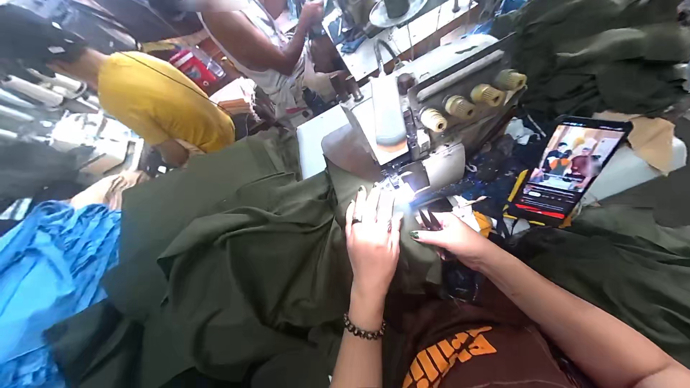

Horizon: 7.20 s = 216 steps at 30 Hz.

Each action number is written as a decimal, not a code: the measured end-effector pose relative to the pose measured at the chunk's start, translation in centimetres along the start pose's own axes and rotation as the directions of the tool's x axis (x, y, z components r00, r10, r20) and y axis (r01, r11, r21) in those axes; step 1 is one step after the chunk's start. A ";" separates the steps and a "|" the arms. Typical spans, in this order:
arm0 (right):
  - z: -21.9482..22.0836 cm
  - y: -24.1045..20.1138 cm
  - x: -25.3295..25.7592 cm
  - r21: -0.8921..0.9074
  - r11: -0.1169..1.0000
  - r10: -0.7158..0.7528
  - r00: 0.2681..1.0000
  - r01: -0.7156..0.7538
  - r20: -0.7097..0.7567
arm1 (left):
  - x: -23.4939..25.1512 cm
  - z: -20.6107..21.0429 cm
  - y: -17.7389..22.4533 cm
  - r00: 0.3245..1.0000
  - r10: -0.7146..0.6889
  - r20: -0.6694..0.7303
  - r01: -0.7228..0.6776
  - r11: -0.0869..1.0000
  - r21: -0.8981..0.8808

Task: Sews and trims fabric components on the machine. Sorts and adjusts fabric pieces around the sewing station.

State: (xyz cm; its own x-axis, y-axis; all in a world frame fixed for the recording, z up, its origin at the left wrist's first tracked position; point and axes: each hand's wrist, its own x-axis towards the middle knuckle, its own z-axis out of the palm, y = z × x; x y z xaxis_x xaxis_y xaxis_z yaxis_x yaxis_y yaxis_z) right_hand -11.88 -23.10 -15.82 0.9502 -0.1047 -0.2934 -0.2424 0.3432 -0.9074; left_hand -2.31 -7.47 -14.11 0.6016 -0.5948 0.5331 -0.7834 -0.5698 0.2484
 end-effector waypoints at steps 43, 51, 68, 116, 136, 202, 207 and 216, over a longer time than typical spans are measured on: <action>-0.8 3.3 -3.0 0.226 0.974 0.034 0.996 -0.013 -0.087 | 4.8 -2.6 -1.6 0.988 0.041 0.152 0.066 0.766 -0.639; -1.1 3.7 -3.4 0.189 0.982 0.011 0.995 0.008 -0.099 | 5.0 -3.3 -2.1 0.986 0.032 0.162 0.083 0.750 -0.656; -1.0 4.1 -3.3 0.194 0.975 -0.062 0.970 0.109 -0.233 | 5.2 -3.6 -2.7 0.978 0.030 0.205 0.113 0.755 -0.646; 1.5 0.1 1.3 -0.395 0.769 -0.621 0.733 0.503 -0.276 | 9.6 -1.5 -4.4 0.961 -0.063 0.270 0.092 0.991 -0.096; 5.0 -2.9 3.6 -0.747 0.286 -0.770 0.608 0.601 0.194 | -1.2 -8.3 -6.3 0.897 0.016 -0.441 -0.105 0.978 -0.180; 8.2 -4.9 -0.3 -0.393 0.632 -0.746 0.662 0.668 -0.073 | 4.4 -11.2 2.6 0.984 -0.178 -0.019 0.147 0.862 -0.486; 6.9 -5.0 0.5 0.082 0.876 -0.461 0.876 0.475 -0.143 | 3.1 -10.4 0.1 0.992 -0.127 0.019 0.113 0.802 -0.587; 4.1 -3.9 0.8 -0.531 0.698 -0.645 0.743 0.480 -0.177 | 2.1 -11.6 -3.6 0.908 -0.372 -0.191 0.091 0.621 -0.778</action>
State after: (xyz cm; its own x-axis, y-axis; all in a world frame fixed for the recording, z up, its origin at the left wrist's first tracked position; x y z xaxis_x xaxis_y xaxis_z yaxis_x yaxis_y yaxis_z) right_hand -9.33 -20.69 -11.25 0.8281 -0.4644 0.3140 0.1825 -0.3063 -0.9343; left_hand -0.04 -0.03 -4.49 0.8083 -0.2201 0.5460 -0.5532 0.0332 0.8324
